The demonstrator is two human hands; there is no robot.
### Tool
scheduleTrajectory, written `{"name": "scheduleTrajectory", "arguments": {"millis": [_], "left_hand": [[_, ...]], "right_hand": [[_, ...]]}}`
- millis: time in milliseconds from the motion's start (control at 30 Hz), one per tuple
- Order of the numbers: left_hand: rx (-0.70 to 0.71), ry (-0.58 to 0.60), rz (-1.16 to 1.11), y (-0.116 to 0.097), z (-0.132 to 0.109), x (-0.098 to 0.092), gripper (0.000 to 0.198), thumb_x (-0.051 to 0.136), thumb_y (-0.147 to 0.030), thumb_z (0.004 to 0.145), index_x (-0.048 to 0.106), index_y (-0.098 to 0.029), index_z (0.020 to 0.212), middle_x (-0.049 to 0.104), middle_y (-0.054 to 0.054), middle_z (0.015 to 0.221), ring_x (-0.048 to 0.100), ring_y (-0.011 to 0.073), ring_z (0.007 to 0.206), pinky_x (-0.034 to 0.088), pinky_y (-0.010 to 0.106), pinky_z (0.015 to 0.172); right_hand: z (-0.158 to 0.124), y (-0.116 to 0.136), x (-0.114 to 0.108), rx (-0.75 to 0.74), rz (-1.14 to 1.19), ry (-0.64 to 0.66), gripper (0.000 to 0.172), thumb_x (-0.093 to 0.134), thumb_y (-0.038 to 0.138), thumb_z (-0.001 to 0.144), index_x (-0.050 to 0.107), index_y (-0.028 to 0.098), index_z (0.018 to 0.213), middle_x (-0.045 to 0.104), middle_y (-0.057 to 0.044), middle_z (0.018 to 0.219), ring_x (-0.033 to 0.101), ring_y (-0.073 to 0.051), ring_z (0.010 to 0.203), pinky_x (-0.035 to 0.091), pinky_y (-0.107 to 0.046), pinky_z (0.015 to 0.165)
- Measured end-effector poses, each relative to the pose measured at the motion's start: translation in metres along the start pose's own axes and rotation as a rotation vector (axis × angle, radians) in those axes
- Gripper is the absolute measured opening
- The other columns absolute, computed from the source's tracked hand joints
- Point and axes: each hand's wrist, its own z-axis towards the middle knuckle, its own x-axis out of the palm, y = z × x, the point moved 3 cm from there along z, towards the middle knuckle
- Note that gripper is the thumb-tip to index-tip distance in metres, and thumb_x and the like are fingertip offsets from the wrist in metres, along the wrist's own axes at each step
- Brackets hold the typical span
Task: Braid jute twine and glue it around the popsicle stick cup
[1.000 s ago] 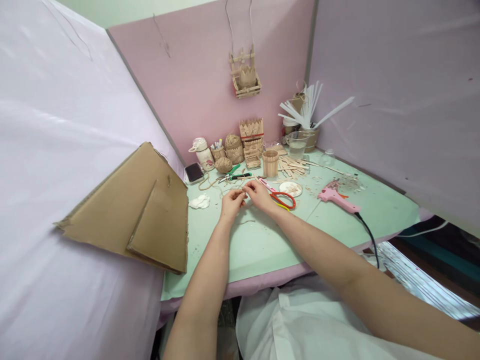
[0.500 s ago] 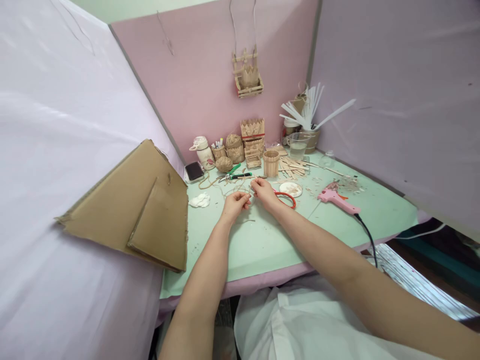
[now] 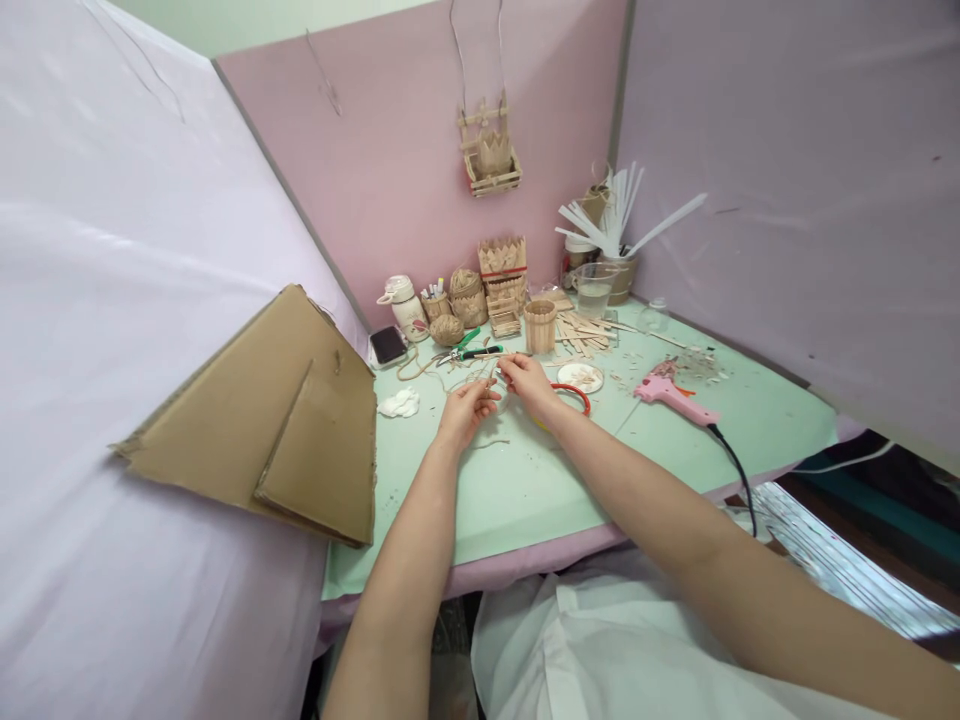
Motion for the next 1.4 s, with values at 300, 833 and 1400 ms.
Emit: {"name": "scheduleTrajectory", "arguments": {"millis": [300,833,1400], "left_hand": [[0.154,-0.056,0.117,0.001,0.004,-0.006,0.031,0.068,-0.034,0.070,0.069,-0.014,0.094,0.060,0.000,0.064,0.044,0.0041,0.046,0.028,0.018,0.044],[0.211,-0.004,0.370,0.003,0.004,0.002,0.017,0.064,-0.027,0.069,0.069,-0.013,0.078,0.064,0.002,0.065,0.047,0.0063,0.044,0.031,0.020,0.044],[0.165,0.065,0.369,0.001,-0.003,0.011,0.015,0.062,-0.022,0.071,0.069,-0.013,0.080,0.065,0.003,0.066,0.049,0.0075,0.050,0.033,0.020,0.047]], "right_hand": [[-0.002,-0.002,0.002,0.019,-0.196,0.075,0.042,0.048,0.057,0.078,0.058,0.018,0.065,0.051,0.000,0.060,0.043,-0.011,0.056,0.032,-0.025,0.052],[0.001,-0.007,0.001,-0.012,-0.040,0.109,0.033,0.066,0.048,0.063,0.053,0.018,0.066,0.048,0.004,0.058,0.042,-0.009,0.056,0.036,-0.022,0.053],[0.007,-0.010,-0.012,-0.020,-0.019,-0.149,0.032,0.061,0.049,0.068,0.051,0.019,0.065,0.044,0.003,0.055,0.038,-0.010,0.051,0.031,-0.025,0.048]]}}
